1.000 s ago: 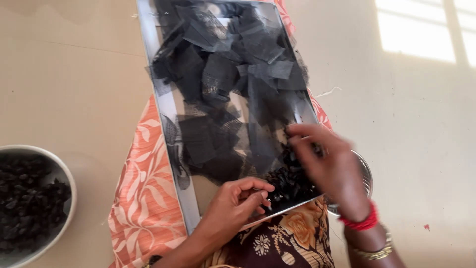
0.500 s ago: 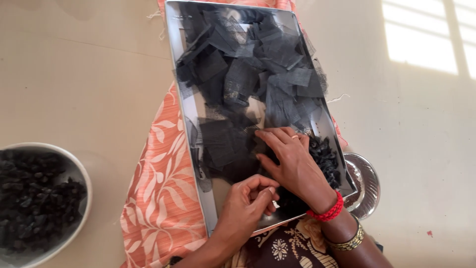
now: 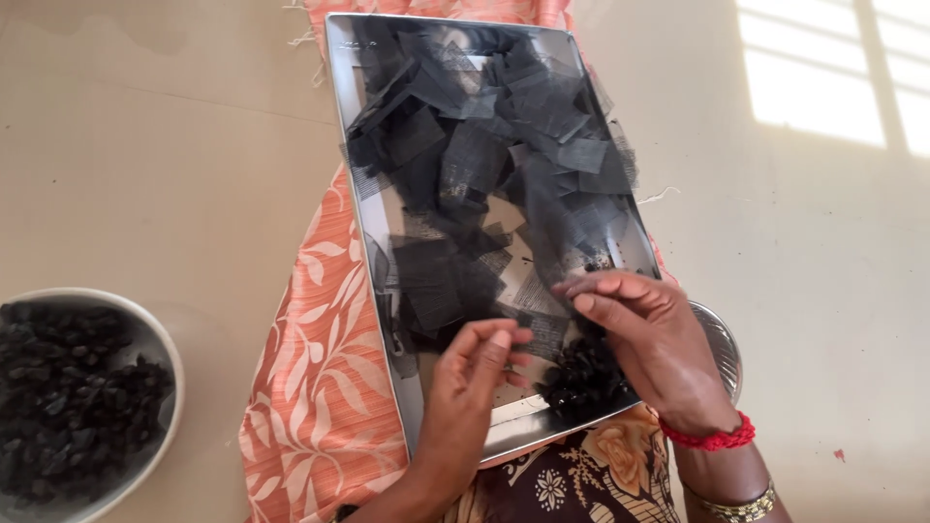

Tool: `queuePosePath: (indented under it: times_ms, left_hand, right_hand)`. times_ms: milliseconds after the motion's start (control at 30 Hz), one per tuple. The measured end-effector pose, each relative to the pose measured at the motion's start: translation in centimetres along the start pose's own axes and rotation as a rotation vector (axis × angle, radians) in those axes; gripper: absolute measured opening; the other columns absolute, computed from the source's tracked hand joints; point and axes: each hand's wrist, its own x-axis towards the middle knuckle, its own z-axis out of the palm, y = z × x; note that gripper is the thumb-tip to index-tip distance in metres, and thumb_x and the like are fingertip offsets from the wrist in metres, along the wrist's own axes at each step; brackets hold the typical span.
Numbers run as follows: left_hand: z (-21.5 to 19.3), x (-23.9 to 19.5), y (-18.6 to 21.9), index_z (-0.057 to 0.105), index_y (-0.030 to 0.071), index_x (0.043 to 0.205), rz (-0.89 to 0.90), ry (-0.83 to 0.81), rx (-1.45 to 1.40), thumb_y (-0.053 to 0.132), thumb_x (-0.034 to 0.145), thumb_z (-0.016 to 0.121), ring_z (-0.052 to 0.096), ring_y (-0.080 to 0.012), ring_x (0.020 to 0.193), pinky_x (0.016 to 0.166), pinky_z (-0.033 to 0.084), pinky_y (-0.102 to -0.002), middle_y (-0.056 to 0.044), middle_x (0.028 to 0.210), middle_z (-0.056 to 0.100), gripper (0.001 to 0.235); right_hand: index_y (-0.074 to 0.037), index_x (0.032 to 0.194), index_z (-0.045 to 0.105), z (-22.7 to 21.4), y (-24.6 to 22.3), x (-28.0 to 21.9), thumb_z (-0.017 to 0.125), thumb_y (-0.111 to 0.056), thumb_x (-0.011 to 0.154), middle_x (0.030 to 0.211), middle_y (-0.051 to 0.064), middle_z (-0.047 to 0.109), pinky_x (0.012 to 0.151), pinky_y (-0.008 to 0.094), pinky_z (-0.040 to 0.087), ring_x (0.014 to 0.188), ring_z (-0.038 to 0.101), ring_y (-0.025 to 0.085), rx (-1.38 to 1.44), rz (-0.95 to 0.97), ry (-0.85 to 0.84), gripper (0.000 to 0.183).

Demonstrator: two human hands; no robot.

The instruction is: Folding and rolling small pieces of black net fabric into bundles.

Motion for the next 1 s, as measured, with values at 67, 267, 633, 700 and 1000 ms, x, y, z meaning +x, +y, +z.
queuePosePath:
  times_ms: [67,267,633,700,1000]
  left_hand:
    - [0.2,0.0,0.4,0.065,-0.001,0.123,0.008,0.016,0.0,0.024,0.103,0.055,0.066,-0.0143,0.098,0.083,0.056,-0.03,-0.01,0.116,0.073,0.034]
    - [0.7,-0.5,1.4,0.059,0.005,0.132,0.048,0.037,-0.023,0.017,0.096,0.062,0.065,-0.0144,0.115,0.096,0.054,-0.031,-0.009,0.128,0.07,0.038]
    - [0.9,-0.7,0.4,0.073,-0.005,0.112,0.106,0.102,0.098,0.005,0.099,0.065,0.069,-0.0134,0.092,0.082,0.055,-0.028,-0.013,0.102,0.077,0.018]
    - [1.3,-0.7,1.1,0.069,-0.005,0.109,0.215,0.22,0.181,0.005,0.1,0.061,0.072,-0.0155,0.091,0.085,0.058,-0.029,-0.015,0.105,0.078,0.015]
    - [1.5,-0.2,0.4,0.066,-0.008,0.108,0.043,0.065,-0.032,0.002,0.098,0.058,0.076,-0.0263,0.087,0.08,0.064,-0.039,-0.024,0.107,0.077,0.016]
  right_hand:
    - [0.004,0.104,0.077,-0.6,1.0,-0.2,0.065,0.003,0.093,0.107,0.016,0.078,0.095,0.035,0.056,0.1,0.071,0.02,0.072,0.032,-0.008,0.015]
    - [0.003,0.1,0.076,0.0,1.1,-1.1,0.067,0.002,0.091,0.103,0.014,0.079,0.094,0.035,0.058,0.098,0.074,0.02,0.056,0.029,-0.098,0.012]
    - [-0.004,0.101,0.072,0.8,1.1,-2.3,0.075,-0.007,0.084,0.103,0.008,0.073,0.088,0.037,0.05,0.104,0.068,0.026,-0.839,-0.577,-0.284,0.018]
    - [-0.005,0.103,0.073,0.2,1.8,-2.3,0.073,-0.007,0.085,0.107,0.008,0.072,0.096,0.04,0.044,0.11,0.065,0.026,-0.929,-0.525,-0.326,0.018]
    - [-0.005,0.108,0.075,-2.8,0.4,-3.8,0.072,-0.006,0.086,0.127,0.01,0.07,0.1,0.038,0.05,0.123,0.061,0.023,-0.815,-0.612,-0.291,0.022]
